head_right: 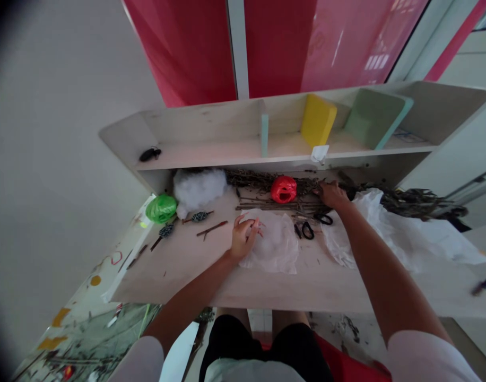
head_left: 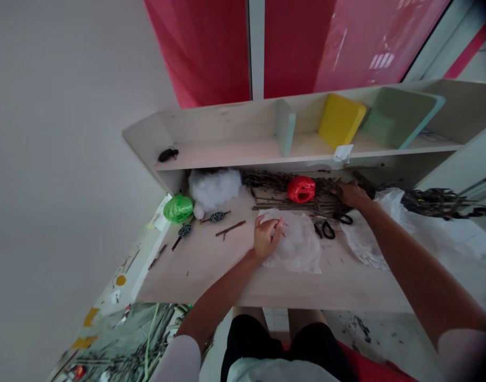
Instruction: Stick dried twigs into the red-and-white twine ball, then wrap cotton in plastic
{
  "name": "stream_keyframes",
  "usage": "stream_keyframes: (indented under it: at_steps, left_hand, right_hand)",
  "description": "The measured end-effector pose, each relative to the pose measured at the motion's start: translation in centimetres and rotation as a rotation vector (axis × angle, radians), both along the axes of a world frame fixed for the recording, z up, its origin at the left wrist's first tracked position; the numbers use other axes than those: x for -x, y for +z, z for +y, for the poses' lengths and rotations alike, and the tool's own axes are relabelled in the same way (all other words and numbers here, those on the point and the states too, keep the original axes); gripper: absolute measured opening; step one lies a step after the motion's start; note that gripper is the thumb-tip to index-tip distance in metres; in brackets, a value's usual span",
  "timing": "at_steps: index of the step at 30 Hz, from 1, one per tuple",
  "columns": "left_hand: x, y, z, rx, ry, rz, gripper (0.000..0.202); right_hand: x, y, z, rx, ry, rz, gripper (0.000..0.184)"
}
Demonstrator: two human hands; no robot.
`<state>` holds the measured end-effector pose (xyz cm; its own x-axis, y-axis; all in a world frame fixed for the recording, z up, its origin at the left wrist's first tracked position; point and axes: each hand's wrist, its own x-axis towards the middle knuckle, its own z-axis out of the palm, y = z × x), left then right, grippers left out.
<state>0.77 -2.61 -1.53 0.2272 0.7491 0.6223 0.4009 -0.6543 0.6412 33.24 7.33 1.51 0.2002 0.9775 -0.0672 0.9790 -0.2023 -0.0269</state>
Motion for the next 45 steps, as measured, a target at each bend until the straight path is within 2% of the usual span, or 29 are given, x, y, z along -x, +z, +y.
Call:
stream_keyframes:
  at_steps: [5, 11, 16, 23, 32, 45]
  left_hand:
    - [0.0, -0.2, 0.2, 0.004, 0.005, 0.012, 0.028]
    - [-0.1, -0.3, 0.2, 0.025, 0.008, 0.024, 0.030]
    - [-0.1, -0.5, 0.3, 0.002, 0.003, 0.018, 0.031]
    - [0.0, -0.4, 0.3, 0.008, 0.029, 0.041, 0.033]
    - [0.1, -0.5, 0.5, 0.009, 0.025, 0.034, 0.029]
    - [0.1, -0.5, 0.5, 0.023, 0.007, 0.029, 0.031]
  right_hand:
    - [-0.7, 0.8, 0.3, -0.007, 0.024, -0.013, 0.049]
    - [-0.7, 1.5, -0.8, -0.133, -0.047, -0.052, 0.048]
    - [-0.5, 1.1, -1.1, -0.110, -0.050, -0.045, 0.049]
    - [-0.6, 0.3, -1.0, -0.179, -0.069, 0.035, 0.049]
    - [-1.0, 0.6, -0.5, -0.114, -0.041, 0.044, 0.049]
    - [-0.6, -0.2, -0.6, -0.174, -0.076, 0.070, 0.049]
